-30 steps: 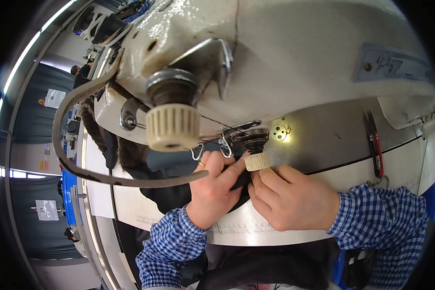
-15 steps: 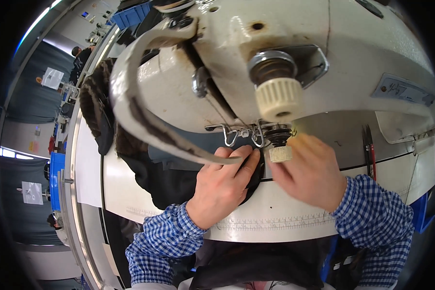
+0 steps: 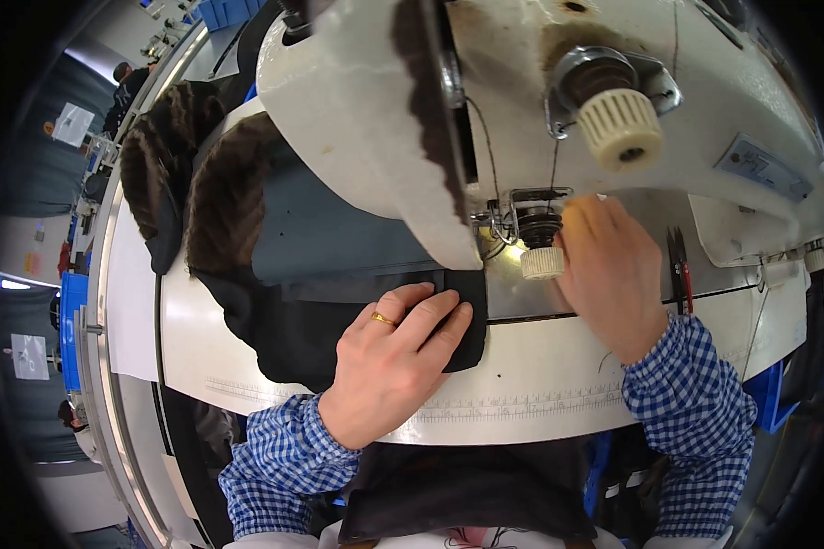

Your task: Sewing leather and fur components together using an industrial sewing machine to create a hat.

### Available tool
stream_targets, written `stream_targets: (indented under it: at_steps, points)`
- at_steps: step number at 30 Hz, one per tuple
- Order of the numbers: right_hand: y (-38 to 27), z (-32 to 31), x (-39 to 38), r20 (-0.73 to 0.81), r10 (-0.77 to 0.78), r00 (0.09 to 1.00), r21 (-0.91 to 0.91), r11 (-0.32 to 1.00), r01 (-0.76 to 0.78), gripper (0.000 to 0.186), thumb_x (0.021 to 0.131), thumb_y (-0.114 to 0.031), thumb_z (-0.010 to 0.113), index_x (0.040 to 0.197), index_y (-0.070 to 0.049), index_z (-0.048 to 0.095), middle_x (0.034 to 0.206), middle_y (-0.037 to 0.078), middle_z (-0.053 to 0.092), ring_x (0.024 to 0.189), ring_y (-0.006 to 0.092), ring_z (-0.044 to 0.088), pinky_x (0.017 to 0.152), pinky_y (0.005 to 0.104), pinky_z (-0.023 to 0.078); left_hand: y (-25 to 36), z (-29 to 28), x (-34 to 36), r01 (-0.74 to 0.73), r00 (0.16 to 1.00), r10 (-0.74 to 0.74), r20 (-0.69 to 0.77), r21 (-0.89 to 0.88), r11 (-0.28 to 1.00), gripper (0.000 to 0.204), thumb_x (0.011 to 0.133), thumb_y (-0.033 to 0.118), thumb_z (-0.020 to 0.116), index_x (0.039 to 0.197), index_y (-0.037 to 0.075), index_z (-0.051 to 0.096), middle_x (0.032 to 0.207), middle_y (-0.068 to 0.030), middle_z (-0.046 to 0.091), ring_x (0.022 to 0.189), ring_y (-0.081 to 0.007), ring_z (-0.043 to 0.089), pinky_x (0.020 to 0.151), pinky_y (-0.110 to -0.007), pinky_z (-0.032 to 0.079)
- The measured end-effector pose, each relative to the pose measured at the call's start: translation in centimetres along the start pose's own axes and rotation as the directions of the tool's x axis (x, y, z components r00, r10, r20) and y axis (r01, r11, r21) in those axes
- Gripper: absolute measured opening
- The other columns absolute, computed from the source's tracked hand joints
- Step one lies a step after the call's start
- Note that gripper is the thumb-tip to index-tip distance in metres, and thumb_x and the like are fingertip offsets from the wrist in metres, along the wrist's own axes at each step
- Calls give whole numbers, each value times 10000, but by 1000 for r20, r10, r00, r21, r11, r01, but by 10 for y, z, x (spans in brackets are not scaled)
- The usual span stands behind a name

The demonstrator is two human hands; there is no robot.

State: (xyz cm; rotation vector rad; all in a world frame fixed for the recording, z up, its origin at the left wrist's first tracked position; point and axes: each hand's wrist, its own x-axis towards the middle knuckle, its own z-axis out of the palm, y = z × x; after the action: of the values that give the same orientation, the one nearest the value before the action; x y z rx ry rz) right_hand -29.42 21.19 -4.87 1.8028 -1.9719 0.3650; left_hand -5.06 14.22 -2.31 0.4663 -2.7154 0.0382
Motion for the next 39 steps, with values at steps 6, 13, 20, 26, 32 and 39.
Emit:
stream_targets:
  at_steps: [6,13,20,26,32,39]
  points:
    - [-21,-3,-9,-107,-350,931,495,793,355,428,763,-79,702,1191,-87,727,1049,10,690,989,229,618,868,340,523,3,-3,0,3,999,-1,35,-72,997,521,585,135,802,1100,68,767,1177,-68,713,1069,-277,676,885,-397,588]
    - [-24,-4,-10,-34,-319,947,554,783,284,425,766,-85,716,1191,-80,732,1131,0,709,1008,224,598,908,350,501,-36,-30,17,105,943,51,328,-440,892,428,678,108,801,1098,44,753,1266,-115,715,1097,-319,675,962,-408,567]
    - [-25,-4,-6,-29,-296,955,573,778,259,342,748,-101,730,1089,-79,748,1175,5,705,1022,229,596,914,367,498,-40,-23,8,-201,945,245,218,-206,958,449,636,86,777,1083,115,748,1266,-64,710,1104,-292,669,880,-378,602]
    - [-29,-6,-6,-26,-228,973,651,735,190,197,858,-176,745,1020,-63,759,1125,43,732,1017,267,609,878,379,513,-41,-33,16,-229,926,282,252,-223,948,418,671,202,803,1077,127,741,1213,-50,715,1079,-282,675,826,-368,614]
    - [-32,0,-6,-25,-209,978,625,760,178,235,886,-258,762,1009,-58,762,1122,41,729,1010,272,615,878,379,512,-42,-40,22,-190,904,261,339,-228,955,498,676,286,829,1138,130,730,1334,-63,658,1140,-293,641,876,-380,598]
    - [-32,-4,-3,-51,-201,978,644,742,186,237,853,-251,792,991,-63,751,1098,37,724,998,263,611,878,377,507,-26,-25,-3,-109,978,136,161,-163,981,687,614,213,832,1266,75,663,1399,-135,587,1139,-333,618,907,-403,562]
